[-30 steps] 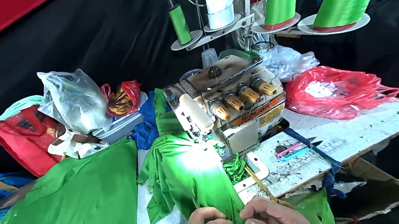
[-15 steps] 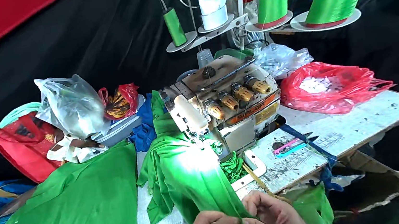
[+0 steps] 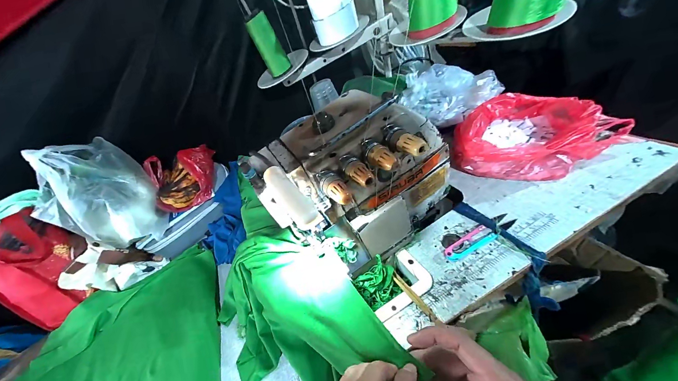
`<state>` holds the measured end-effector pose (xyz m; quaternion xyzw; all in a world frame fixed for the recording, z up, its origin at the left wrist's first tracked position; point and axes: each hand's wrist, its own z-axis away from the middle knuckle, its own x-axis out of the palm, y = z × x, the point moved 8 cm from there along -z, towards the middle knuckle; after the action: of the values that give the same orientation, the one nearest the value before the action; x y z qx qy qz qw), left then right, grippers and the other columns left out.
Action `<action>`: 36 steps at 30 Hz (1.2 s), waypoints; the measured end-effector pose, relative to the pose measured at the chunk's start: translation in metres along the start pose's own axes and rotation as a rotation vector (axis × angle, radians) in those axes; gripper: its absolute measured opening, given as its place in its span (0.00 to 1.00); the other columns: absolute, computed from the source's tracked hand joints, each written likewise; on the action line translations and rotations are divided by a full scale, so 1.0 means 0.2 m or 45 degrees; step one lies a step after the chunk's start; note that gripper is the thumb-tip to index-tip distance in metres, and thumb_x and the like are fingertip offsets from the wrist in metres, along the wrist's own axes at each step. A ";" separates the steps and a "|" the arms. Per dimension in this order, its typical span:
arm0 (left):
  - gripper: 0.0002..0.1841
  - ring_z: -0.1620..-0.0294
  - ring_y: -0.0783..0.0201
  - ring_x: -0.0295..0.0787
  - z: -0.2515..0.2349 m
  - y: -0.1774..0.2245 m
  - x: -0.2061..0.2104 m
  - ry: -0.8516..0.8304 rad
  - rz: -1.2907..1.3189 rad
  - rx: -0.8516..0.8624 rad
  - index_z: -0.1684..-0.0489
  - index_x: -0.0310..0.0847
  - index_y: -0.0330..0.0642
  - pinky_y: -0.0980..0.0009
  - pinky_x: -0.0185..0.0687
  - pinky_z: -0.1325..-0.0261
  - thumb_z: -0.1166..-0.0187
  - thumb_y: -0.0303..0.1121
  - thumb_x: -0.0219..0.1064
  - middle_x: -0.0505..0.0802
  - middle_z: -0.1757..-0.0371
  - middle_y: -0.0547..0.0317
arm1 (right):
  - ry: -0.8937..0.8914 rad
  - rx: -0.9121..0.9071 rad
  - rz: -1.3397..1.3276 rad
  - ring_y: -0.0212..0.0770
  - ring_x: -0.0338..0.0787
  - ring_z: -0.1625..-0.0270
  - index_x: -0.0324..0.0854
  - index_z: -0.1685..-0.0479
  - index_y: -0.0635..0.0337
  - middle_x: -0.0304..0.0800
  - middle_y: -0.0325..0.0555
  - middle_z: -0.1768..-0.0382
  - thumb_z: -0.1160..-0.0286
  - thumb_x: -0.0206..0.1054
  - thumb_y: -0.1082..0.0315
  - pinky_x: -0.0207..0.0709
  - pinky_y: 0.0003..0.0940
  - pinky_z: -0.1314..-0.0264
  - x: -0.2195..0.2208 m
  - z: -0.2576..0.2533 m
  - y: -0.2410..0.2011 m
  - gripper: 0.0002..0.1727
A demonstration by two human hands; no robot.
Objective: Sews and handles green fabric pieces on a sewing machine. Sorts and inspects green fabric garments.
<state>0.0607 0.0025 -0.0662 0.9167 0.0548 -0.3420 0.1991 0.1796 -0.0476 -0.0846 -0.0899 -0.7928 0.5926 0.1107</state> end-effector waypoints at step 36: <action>0.05 0.49 0.86 0.87 -0.07 -0.19 -0.24 0.108 0.719 -0.447 0.59 0.91 0.46 0.84 0.86 0.46 0.22 0.36 0.73 0.93 0.54 0.73 | -0.465 -0.954 0.432 0.39 0.88 0.39 0.83 0.54 0.61 0.90 0.48 0.55 0.11 0.60 0.65 0.60 0.39 0.12 0.14 -0.30 -0.24 0.10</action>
<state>0.0234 0.0442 -0.0388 0.8609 -0.1353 -0.2201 0.4383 0.1688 0.0024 -0.0207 -0.1464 -0.9333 0.2804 -0.1701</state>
